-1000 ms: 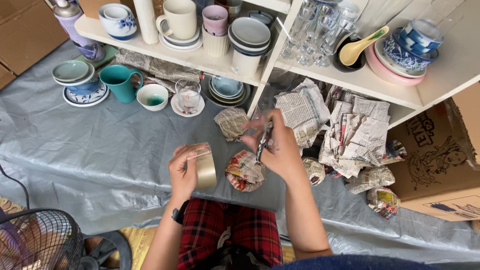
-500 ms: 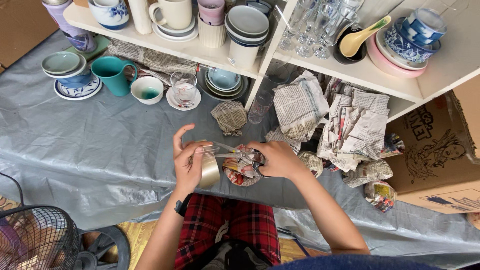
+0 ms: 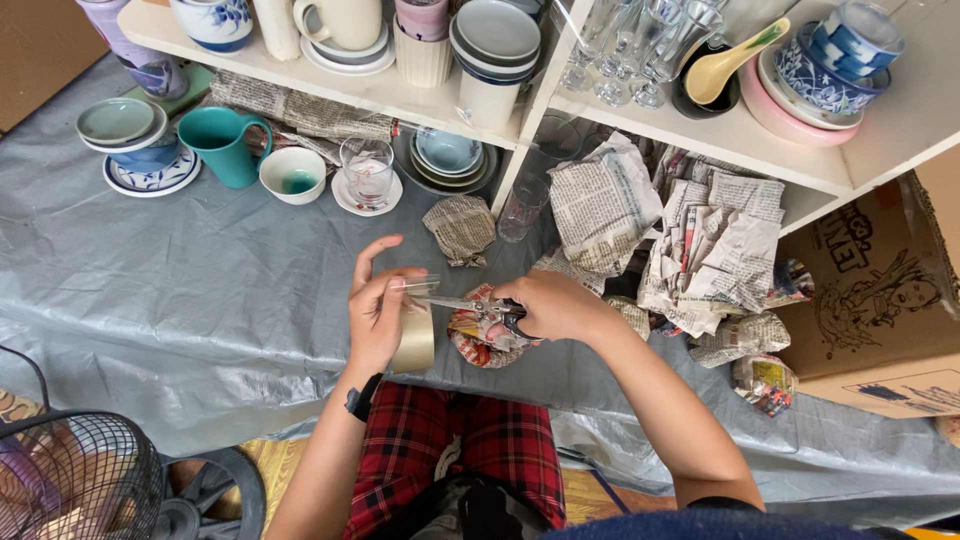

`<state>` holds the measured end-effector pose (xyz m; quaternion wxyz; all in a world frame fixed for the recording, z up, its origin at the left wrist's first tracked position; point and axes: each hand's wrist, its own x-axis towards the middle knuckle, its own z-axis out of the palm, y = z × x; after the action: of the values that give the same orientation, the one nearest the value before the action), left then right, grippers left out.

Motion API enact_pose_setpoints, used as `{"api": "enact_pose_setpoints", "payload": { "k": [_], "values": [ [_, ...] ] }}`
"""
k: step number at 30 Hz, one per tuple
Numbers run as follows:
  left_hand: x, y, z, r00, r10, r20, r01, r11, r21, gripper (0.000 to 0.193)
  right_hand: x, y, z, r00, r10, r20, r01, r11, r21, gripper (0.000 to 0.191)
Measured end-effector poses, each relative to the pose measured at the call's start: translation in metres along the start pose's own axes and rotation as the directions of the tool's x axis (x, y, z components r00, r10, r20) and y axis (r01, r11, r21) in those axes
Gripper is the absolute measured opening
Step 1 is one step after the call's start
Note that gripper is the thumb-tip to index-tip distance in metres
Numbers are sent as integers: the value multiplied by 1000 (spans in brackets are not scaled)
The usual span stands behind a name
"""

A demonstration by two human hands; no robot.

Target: The person sits at a table and packs ceramic bowls and cups for storage or transport. They cut pieces of tape with scissors, wrap each bowl in newspaper sheets, press the paper around the item, secure it with tape, and set the wrapped pieces aside with other already wrapped bowls.

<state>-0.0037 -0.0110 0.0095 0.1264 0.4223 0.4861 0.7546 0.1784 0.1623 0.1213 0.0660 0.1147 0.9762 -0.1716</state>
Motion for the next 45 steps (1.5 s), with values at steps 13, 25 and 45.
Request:
{"api": "enact_pose_setpoints", "payload": {
  "k": [13, 25, 45],
  "values": [
    [6, -9, 3, 998, -66, 1, 65, 986, -154, 35, 39, -21, 15, 759, -29, -651, 416, 790, 450, 43],
    [11, 10, 3, 997, 29, 73, -39, 989, 142, 33, 99, -31, 50, 685, 113, -719, 611, 449, 652, 37],
    [25, 1, 4, 994, -69, 82, 22, 882, 470, 71, 100, 65, -198, 22, 159, -987, 412, 898, 154, 49]
  ]
}}
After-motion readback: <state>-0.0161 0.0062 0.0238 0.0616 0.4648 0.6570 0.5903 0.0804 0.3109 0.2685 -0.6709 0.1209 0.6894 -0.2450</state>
